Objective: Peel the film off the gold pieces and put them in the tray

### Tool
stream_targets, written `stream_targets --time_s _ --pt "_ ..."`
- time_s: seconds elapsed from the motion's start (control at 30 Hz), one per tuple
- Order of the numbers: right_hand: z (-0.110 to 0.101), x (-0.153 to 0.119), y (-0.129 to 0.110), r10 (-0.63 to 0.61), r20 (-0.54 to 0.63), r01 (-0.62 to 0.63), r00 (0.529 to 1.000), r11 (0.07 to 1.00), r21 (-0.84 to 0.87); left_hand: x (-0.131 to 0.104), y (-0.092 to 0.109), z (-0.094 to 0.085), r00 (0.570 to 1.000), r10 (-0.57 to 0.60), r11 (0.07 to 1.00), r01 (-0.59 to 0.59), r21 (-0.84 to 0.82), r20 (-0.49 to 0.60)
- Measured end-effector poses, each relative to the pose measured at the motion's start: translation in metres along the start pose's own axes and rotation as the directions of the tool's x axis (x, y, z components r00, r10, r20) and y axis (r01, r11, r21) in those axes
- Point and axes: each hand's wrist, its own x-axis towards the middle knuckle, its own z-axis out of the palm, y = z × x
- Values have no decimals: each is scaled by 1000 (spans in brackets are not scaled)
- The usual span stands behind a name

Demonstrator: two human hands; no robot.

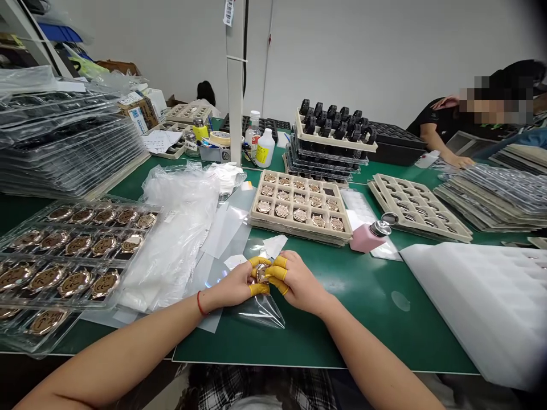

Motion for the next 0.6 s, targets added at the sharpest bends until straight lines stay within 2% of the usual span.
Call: stream_targets --time_s 0.23,0.6 --pt "19 6 -1 32 -98 -38 995 998 -58 -1 -1 0 1000 17 1000 -17 18 15" --pt "23 9 -4 52 -152 -73 987 989 -132 -4 -7 2 1000 20 996 -18 93 -22"
